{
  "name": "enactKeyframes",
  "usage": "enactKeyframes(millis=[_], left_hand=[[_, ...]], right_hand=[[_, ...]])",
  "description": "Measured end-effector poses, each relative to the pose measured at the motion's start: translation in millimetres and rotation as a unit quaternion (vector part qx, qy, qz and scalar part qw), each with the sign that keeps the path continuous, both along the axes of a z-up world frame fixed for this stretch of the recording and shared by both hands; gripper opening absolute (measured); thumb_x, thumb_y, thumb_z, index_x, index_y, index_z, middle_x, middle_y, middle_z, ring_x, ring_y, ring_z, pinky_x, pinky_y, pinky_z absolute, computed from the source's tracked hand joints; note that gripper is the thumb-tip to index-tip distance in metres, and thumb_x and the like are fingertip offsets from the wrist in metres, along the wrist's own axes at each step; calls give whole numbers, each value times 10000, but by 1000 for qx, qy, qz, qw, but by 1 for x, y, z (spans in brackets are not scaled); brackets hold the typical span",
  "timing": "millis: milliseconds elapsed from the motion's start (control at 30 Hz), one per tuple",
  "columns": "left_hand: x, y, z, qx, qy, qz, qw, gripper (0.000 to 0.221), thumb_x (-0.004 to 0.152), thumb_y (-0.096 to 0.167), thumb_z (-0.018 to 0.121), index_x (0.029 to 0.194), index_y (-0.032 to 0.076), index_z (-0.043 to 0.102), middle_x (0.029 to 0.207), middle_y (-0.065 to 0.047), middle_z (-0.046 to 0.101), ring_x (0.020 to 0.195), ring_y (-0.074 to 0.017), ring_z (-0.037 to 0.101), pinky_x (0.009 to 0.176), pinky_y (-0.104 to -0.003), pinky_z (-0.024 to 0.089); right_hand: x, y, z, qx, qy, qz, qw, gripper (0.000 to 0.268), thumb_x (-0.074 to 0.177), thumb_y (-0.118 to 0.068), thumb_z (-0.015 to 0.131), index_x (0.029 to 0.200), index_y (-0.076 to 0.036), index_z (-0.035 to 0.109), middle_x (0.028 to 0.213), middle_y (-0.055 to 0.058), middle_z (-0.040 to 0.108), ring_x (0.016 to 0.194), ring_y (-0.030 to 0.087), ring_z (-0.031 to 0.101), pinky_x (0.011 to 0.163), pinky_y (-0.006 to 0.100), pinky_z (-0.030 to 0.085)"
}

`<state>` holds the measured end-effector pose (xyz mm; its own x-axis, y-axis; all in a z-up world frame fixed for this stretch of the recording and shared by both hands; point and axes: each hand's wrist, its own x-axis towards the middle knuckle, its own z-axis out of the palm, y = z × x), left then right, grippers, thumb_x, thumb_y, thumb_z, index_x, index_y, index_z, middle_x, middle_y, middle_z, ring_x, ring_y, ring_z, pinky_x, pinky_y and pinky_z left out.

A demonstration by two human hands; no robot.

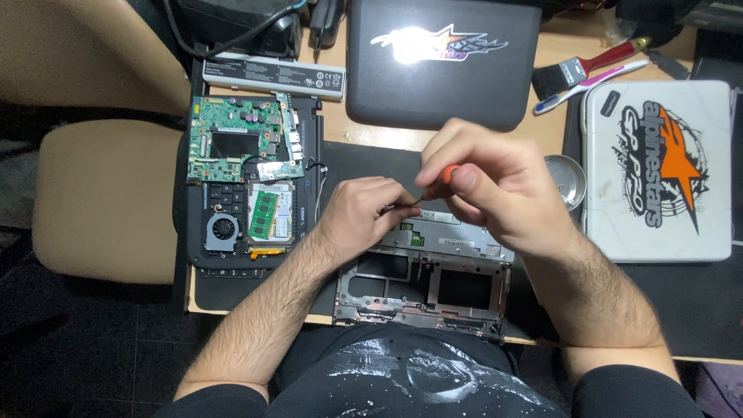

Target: Assembling laptop components onto a new base, including aligning the palmrest and securing it with screws.

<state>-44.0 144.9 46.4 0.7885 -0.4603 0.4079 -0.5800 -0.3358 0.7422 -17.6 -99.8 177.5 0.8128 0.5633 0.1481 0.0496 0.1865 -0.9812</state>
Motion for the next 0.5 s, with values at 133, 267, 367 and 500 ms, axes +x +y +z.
enactKeyframes(millis=[133, 267, 367, 500], left_hand=[[2, 0, -7, 12, 13, 12, 1000, 245, 1100, 275, 936, 1008, 123, 768, 959, -31, 849, 819, -273, 777, 787, -431, 577], [1, -2, -8, 6, 4, 16, 1000, 321, 1069, 220, 980, 965, 114, 695, 881, -30, 763, 758, -257, 724, 718, -420, 546], [2, -2, -12, 5, 18, 35, 999, 397, 1094, 403, 920, 934, 132, 677, 874, -7, 752, 765, -236, 724, 712, -410, 543], [-1, 1, 14, -47, 76, -31, 996, 220, 1126, 172, 893, 1306, 49, 863, 1227, -105, 915, 1109, -274, 906, 1044, -409, 720]], right_hand=[[-8, 2, -1, 5, 45, 8, 999, 512, 1286, -314, 587, 1537, 99, 755, 1160, 200, 760, 590, 86, 522, 530, 211, 397], [-9, 8, -6, 20, -4, -19, 1000, 476, 1098, -325, 893, 1373, -25, 647, 1160, 118, 800, 1049, 210, 852, 974, 328, 728], [-6, 8, -1, -43, -84, -36, 995, 359, 1201, -332, 719, 1353, -8, 739, 1223, 145, 800, 1077, 212, 818, 987, 321, 683], [-4, 2, 3, -92, -52, 5, 994, 559, 1319, -362, 454, 1633, 29, 700, 1200, 104, 786, 759, 104, 613, 590, 223, 498]])
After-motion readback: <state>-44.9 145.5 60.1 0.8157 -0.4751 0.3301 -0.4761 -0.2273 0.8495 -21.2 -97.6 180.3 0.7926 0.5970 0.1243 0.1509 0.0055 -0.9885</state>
